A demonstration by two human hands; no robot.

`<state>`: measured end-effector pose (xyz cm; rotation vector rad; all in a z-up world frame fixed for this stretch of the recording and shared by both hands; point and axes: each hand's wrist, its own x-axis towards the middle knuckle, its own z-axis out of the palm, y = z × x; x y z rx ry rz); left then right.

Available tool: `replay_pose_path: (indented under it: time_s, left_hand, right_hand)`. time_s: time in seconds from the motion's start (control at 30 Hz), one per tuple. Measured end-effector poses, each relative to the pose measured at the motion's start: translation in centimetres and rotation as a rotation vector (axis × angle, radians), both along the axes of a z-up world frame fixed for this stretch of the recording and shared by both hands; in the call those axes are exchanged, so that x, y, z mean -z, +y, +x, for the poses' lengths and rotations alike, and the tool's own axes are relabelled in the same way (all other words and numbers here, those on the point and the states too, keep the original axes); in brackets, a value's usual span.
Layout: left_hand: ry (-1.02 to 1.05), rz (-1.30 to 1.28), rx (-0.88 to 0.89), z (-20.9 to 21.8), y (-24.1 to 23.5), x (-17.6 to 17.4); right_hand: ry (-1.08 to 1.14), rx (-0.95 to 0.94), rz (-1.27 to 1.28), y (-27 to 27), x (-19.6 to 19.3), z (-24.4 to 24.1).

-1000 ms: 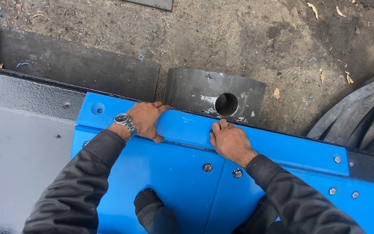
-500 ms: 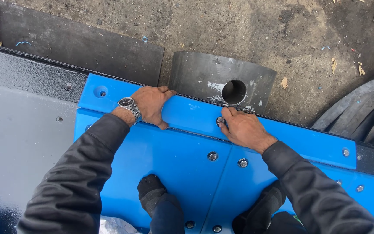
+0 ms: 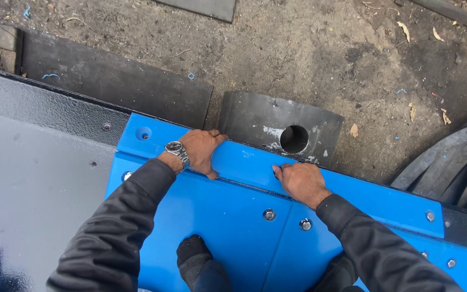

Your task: Assembling and mounting blue plastic panels onto a large frame using bolts and washers.

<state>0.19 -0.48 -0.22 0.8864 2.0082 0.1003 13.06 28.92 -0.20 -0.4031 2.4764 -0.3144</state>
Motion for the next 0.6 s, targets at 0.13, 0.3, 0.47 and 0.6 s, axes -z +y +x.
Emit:
replay_pose_path:
  time_s: [0.13, 0.3, 0.47, 0.6]
  left_hand:
    - [0.029, 0.003, -0.022, 0.1, -0.1, 0.4]
    - [0.015, 0.098, -0.023, 0.3, -0.5, 1.4]
    - [0.023, 0.117, -0.030, 0.3, -0.8, 1.7]
    - [0.001, 0.105, -0.020, 0.9, -0.7, 2.1]
  right_hand:
    - [0.097, -0.068, 0.018, -0.1, -0.6, -0.4]
    - [0.019, 0.007, 0.027, 0.1, 2.2, 1.1]
    - [-0.009, 0.006, 0.086, -0.4, 0.2, -0.3]
    - [-0.118, 0.013, 0.125, 0.2, 2.8, 1.0]
